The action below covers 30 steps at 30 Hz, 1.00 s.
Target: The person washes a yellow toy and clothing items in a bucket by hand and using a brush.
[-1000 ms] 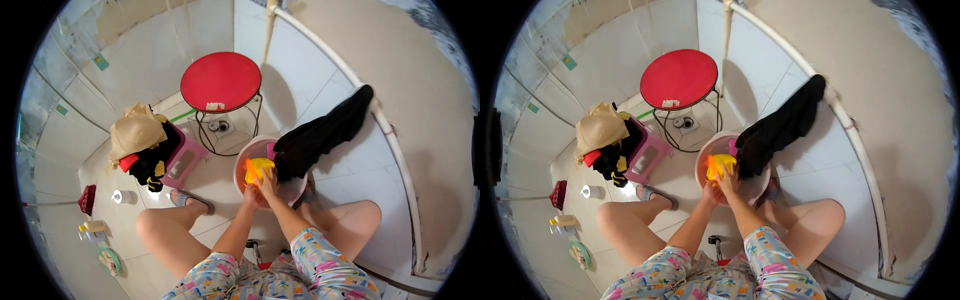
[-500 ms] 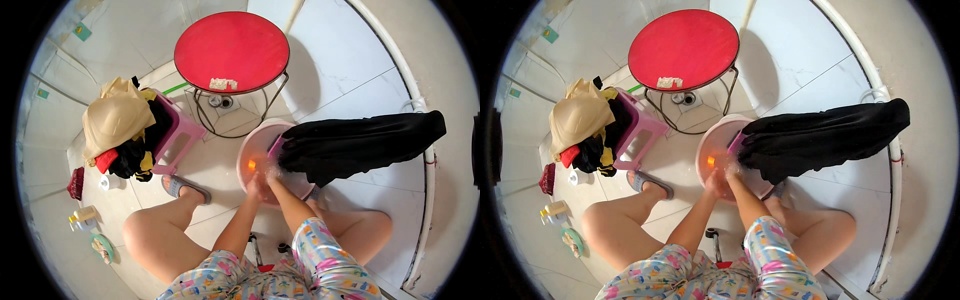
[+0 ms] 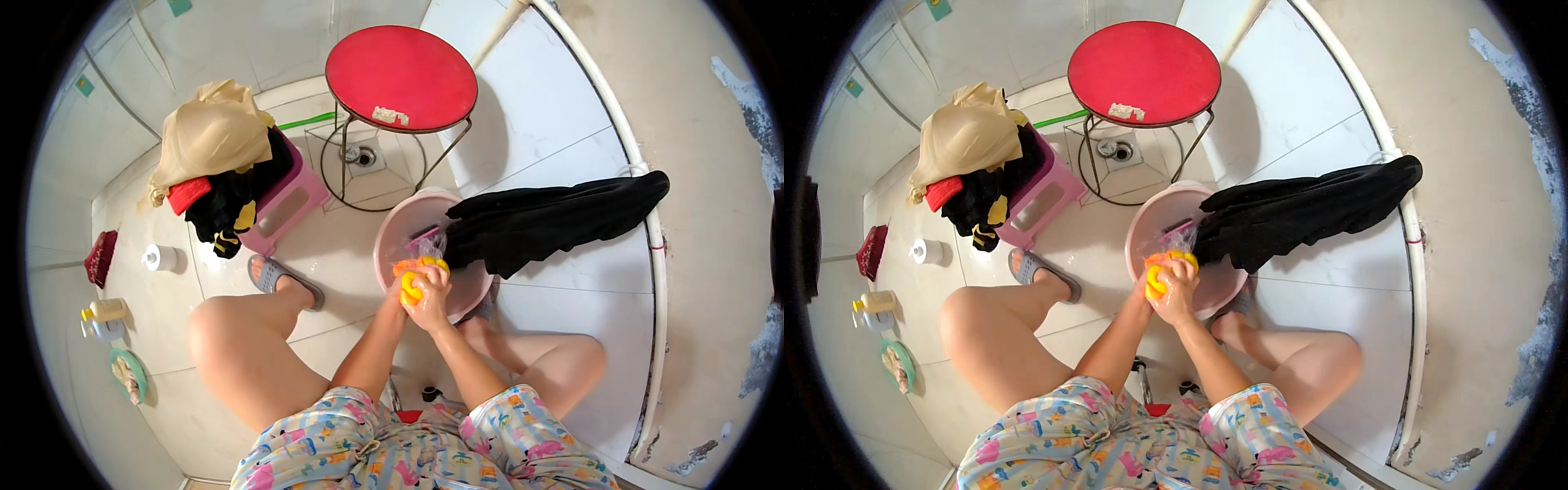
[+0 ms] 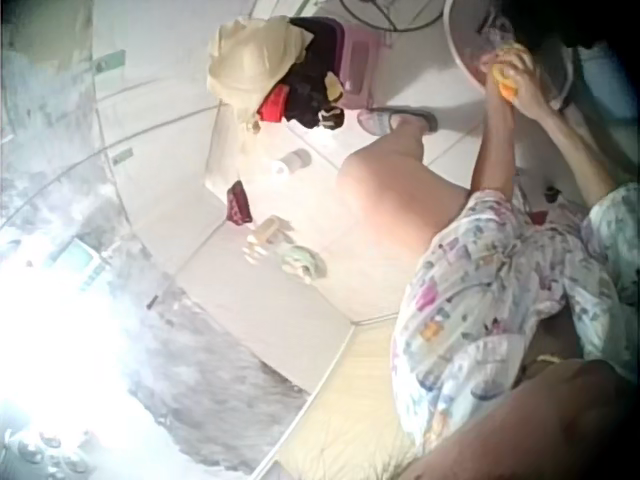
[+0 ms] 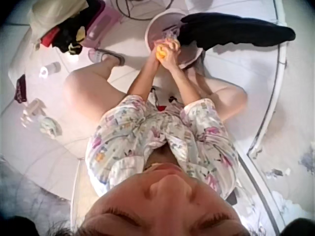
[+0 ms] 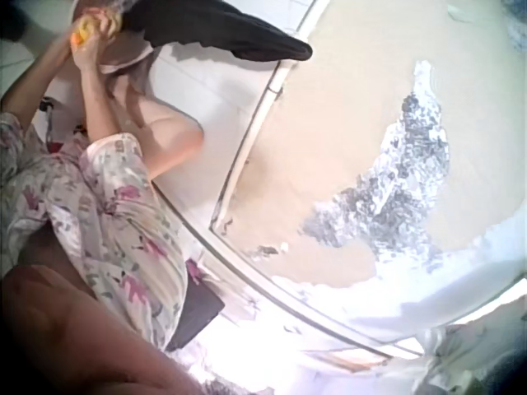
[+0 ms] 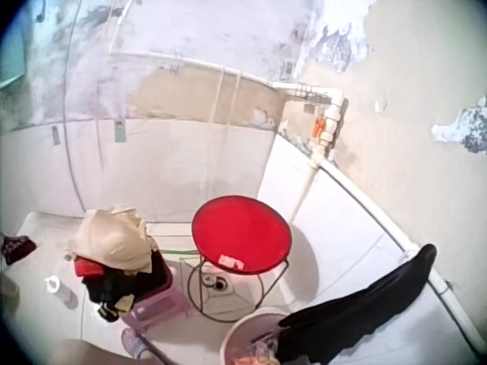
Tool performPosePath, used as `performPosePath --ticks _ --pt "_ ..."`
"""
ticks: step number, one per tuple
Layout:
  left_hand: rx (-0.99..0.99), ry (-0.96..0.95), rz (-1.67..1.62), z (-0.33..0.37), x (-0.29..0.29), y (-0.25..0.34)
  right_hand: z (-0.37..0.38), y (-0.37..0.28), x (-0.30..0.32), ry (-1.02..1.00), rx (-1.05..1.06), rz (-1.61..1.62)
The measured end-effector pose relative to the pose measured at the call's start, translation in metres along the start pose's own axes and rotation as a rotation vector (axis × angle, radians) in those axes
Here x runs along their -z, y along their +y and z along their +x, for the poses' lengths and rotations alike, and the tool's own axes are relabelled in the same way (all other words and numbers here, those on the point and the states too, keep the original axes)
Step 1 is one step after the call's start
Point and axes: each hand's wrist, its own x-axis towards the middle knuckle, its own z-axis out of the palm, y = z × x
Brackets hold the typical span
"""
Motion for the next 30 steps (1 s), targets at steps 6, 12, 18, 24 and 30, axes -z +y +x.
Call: performPosePath --ticks 6,12,18,24,30 --pt "-0.296 0.178 0.046 0.027 0.011 -0.02 0.009 0.013 -0.001 0.223 0.116 -0.014" --pt "-0.414 0.484 0.373 0.031 0.002 -0.02 -0.003 0.061 -0.029 0.243 -0.288 0.069" --pt "-0.422 0.358 0.462 0.022 -0.018 -0.015 0.014 0.131 -0.062 0.417 -1.066 0.549" --pt "-0.341 0.491 0.563 0.009 0.02 0.009 -0.023 0.14 -0.11 -0.023 -0.819 0.01" --pt "-0.186 0.418 0.527 0.026 0.015 0.006 -0.02 0.193 -0.122 -0.01 -1.216 0.089"
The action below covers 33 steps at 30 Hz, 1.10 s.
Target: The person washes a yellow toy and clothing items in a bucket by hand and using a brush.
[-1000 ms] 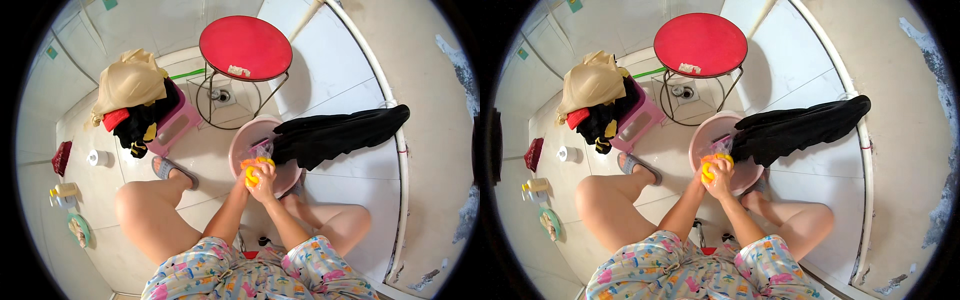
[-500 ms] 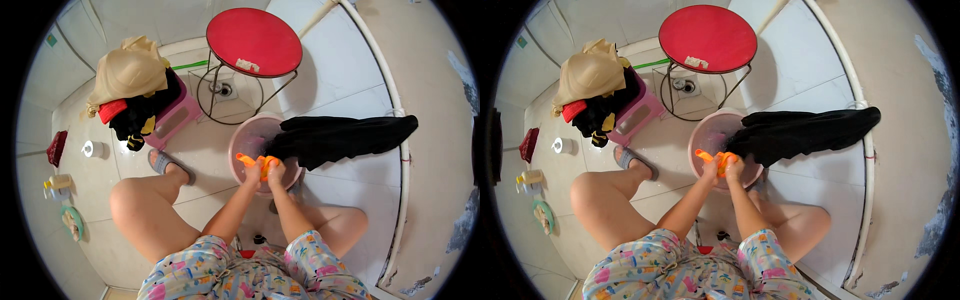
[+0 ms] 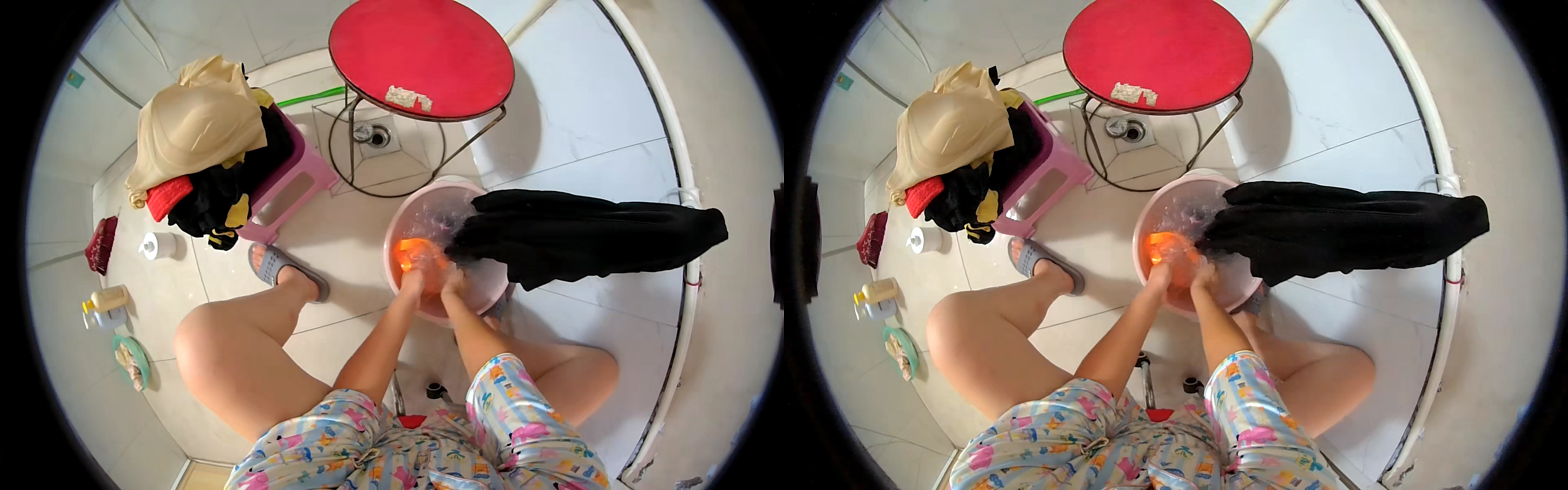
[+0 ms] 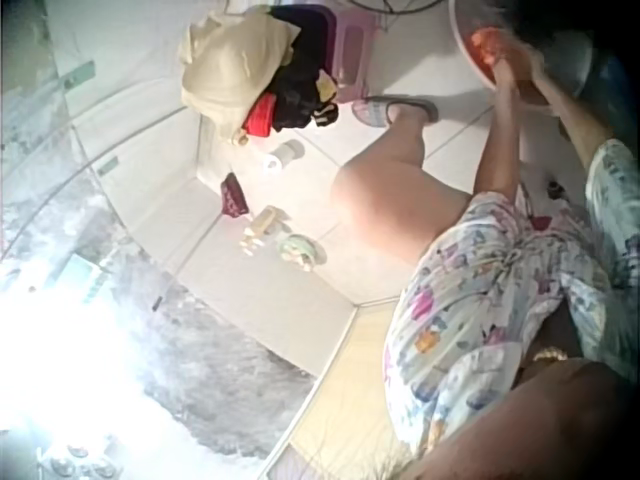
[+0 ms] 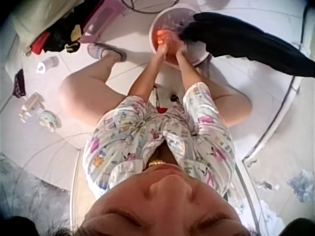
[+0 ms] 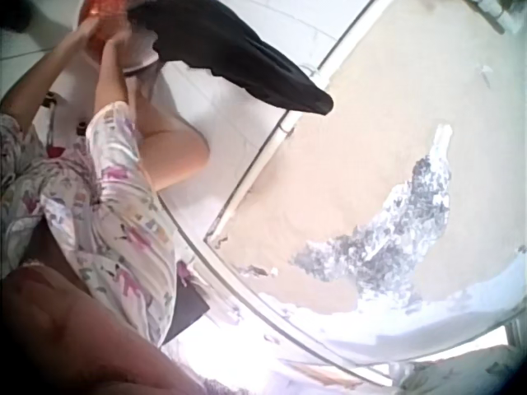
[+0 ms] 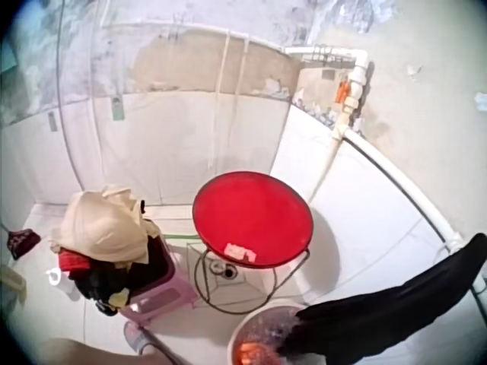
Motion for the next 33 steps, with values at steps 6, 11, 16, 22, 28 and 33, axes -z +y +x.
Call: performPosePath --ticks 6,11,16,22,28,33 --pt "-0.411 0.123 0.178 -0.001 0.002 0.016 -0.063 -0.052 0.052 -0.396 0.145 0.406" --pt "-0.732 0.28 -0.158 -0.022 -0.012 0.035 -0.117 -0.104 0.125 -0.458 0.002 1.045" --pt "0.084 -0.543 -0.355 -0.079 -0.042 0.055 -0.115 -0.113 0.149 -0.351 0.123 1.069" --pt "-0.231 -0.149 -0.169 -0.038 -0.01 0.021 -0.099 -0.095 0.138 0.214 0.574 -0.033" --pt "-0.508 0.235 0.302 -0.019 0.008 0.003 -0.118 -0.088 0.087 -0.084 0.353 0.16" --pt "-0.275 0.383 0.497 0.001 -0.003 -0.011 -0.051 -0.027 0.048 -0.063 0.319 -0.068"
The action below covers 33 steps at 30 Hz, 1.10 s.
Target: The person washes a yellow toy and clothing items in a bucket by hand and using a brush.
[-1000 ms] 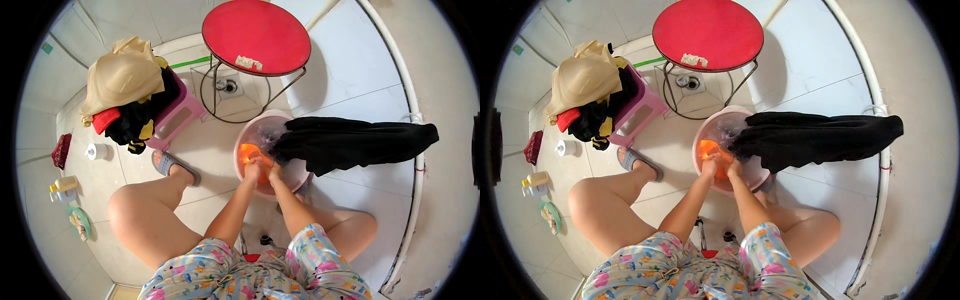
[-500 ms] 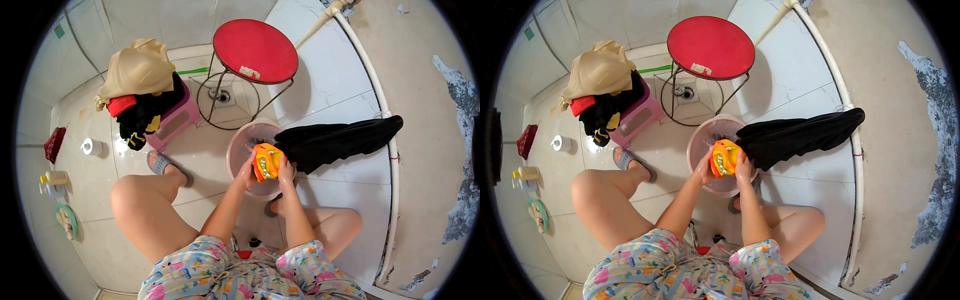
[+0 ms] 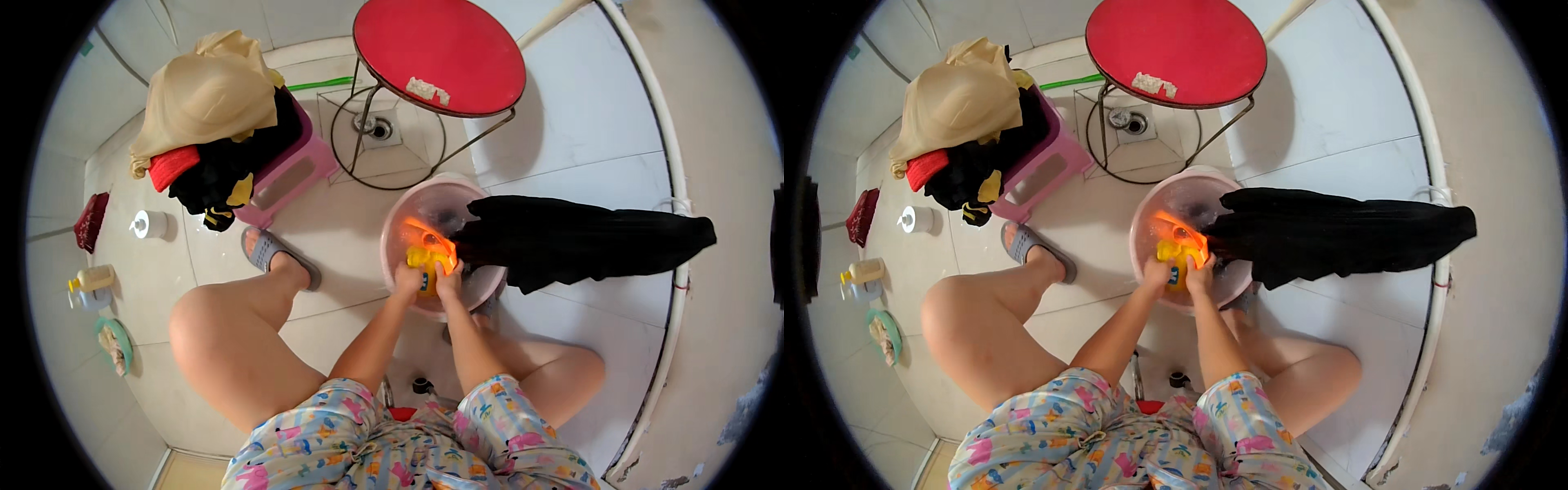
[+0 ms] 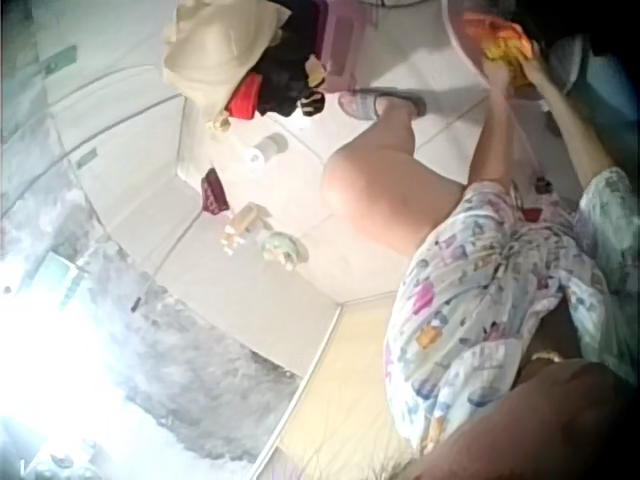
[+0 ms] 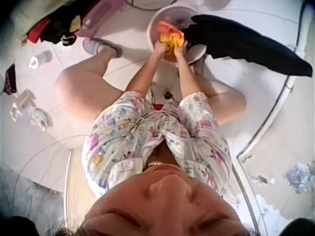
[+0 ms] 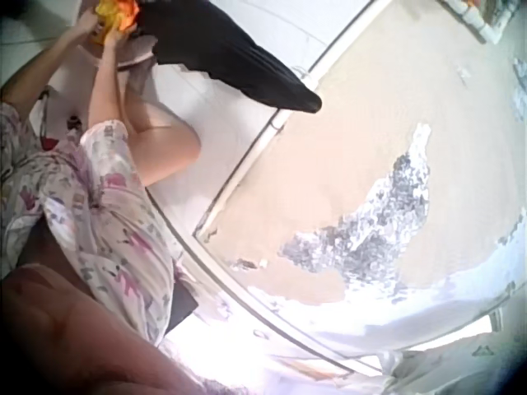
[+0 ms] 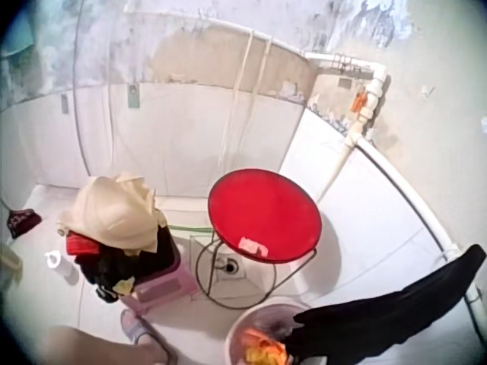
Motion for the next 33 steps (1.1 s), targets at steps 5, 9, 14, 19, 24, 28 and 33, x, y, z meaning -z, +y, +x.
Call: performPosePath --ticks 5,9,14,19,24,28,33 --pt "-0.009 0.079 0.044 0.023 -0.011 -0.028 0.034 0.006 -0.011 0.133 0.273 -0.184" --pt "0.196 -0.185 -0.293 0.039 0.008 -0.034 0.027 -0.033 -0.02 0.146 -0.174 -0.132" --pt "0.408 -0.564 -0.736 0.011 0.016 0.01 0.009 -0.03 0.034 -0.175 -0.094 0.402" --pt "0.106 -0.602 -0.359 0.008 0.009 0.018 -0.017 -0.056 0.051 -0.148 0.015 0.492" --pt "0.057 -0.074 -0.442 -0.01 0.018 0.043 0.009 -0.038 0.075 0.016 -0.112 0.794" --pt "-0.402 0.194 0.21 -0.02 0.02 0.019 0.001 -0.015 0.04 0.379 0.098 0.122" --pt "-0.462 0.011 0.681 -0.029 0.011 0.003 -0.011 0.017 -0.024 0.131 0.051 -0.233"
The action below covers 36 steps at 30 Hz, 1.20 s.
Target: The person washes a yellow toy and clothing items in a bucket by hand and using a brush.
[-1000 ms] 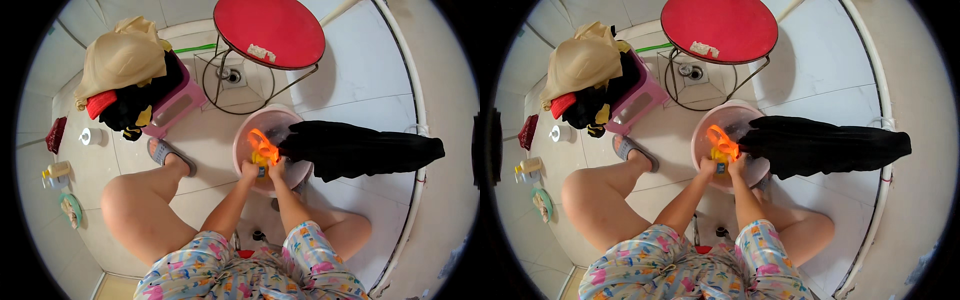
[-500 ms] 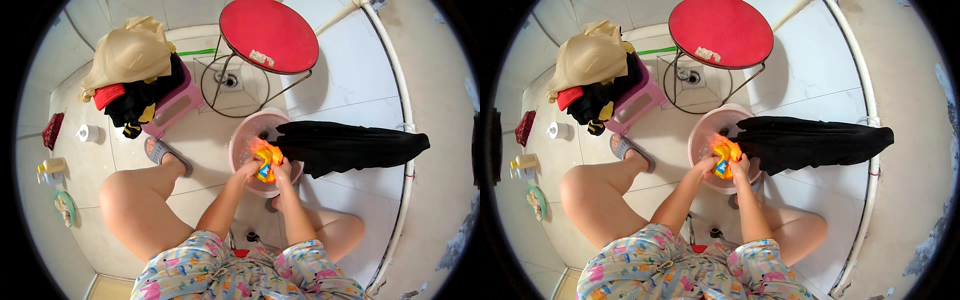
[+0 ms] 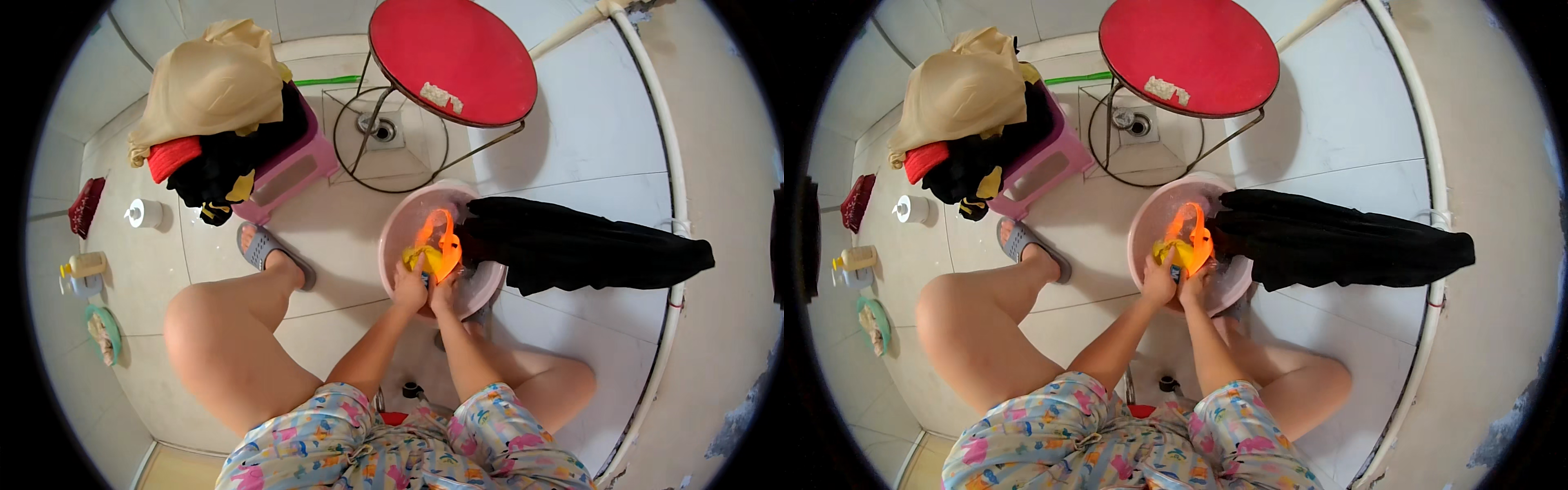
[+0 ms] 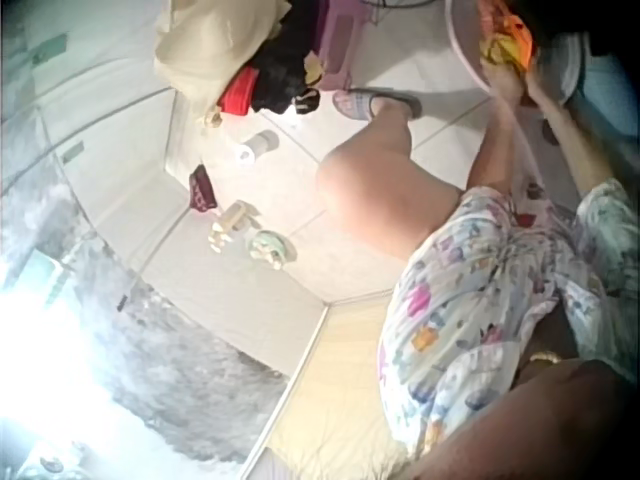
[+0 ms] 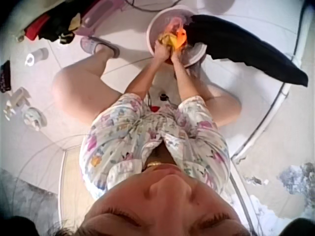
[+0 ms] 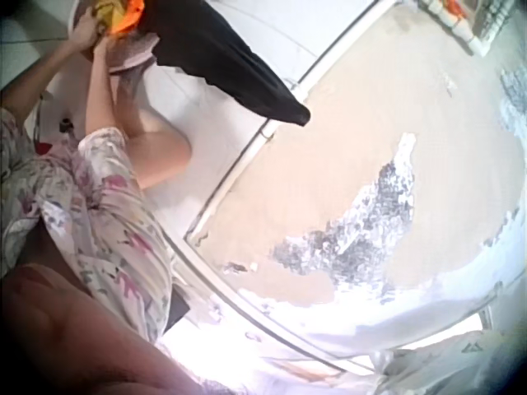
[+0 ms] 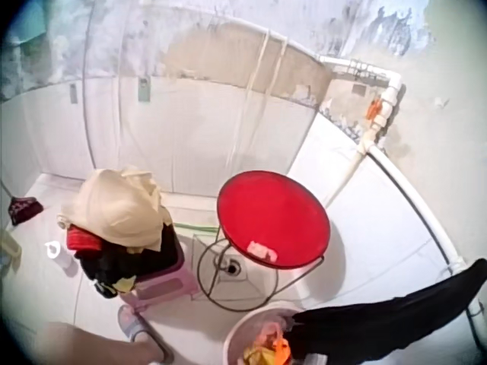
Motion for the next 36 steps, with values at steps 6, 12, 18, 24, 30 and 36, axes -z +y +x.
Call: performPosePath --ticks 6,12,18,24,30,36 --pt "-0.14 -0.34 0.192 0.041 -0.029 0.002 0.07 0.042 -0.031 -0.273 -0.362 1.219" --pt "0.394 -0.218 -1.145 0.049 -0.023 -0.045 0.006 -0.038 0.009 -0.291 -0.039 0.145" --pt "0.334 -0.892 -1.765 0.06 0.007 -0.036 -0.054 -0.075 0.074 -0.182 0.724 0.377" --pt "0.188 -0.519 -1.613 0.048 0.005 -0.016 -0.056 -0.119 0.095 -0.104 0.897 0.316" --pt "0.411 0.169 -1.055 0.043 -0.008 0.006 0.022 -0.053 0.039 -0.045 0.186 0.547" --pt "0.307 0.08 -0.632 0.039 -0.006 -0.019 0.026 0.001 -0.039 0.0 0.258 0.514"
